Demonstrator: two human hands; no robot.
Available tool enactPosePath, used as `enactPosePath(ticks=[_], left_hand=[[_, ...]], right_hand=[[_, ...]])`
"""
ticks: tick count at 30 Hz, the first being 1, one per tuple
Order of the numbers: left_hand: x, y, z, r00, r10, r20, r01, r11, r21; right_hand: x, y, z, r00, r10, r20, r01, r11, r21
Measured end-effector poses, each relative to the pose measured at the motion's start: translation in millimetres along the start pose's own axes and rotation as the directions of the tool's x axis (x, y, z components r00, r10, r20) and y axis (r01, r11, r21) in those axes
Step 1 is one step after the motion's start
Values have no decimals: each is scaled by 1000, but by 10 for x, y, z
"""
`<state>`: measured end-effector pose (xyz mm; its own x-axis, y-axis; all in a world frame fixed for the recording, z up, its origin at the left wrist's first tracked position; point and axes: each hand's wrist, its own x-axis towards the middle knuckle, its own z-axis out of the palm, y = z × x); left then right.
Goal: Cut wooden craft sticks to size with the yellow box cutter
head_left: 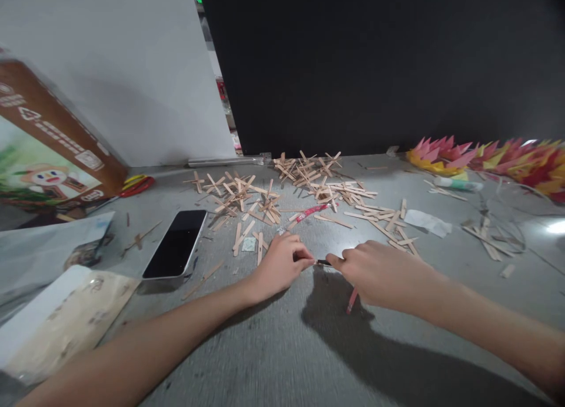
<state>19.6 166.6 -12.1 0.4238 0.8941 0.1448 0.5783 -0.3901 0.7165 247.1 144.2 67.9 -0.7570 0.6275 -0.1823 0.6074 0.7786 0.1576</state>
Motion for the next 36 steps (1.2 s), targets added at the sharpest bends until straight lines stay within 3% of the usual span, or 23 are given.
enactPosePath(ticks=[4,7,11,18,27,36], left_hand=[[10,26,-13,1000,-5,-2,5,1000,17],[9,34,-18,1000,-15,-3,15,1000,13],[6,24,-18,1000,-19,-2,19,1000,-3],[0,47,-23,1000,-25,-13,24,999,-22],[7,50,-27,999,-38,-3,38,998,-50],[3,29,-10,1000,-28,-5,28,999,-27]], right_hand=[[57,-41,-127,998,-66,24,67,997,-33],[40,-68,-98,998,-62,7,62,997,-53],[-35,-82,10,1000,28,-12,-29,1000,-13],[-63,-52,78,976,192,102,-212,946,245],[-82,-99,231,962,257,92,-264,786,559],[-91,-133,294,939,282,199,-313,453,835]])
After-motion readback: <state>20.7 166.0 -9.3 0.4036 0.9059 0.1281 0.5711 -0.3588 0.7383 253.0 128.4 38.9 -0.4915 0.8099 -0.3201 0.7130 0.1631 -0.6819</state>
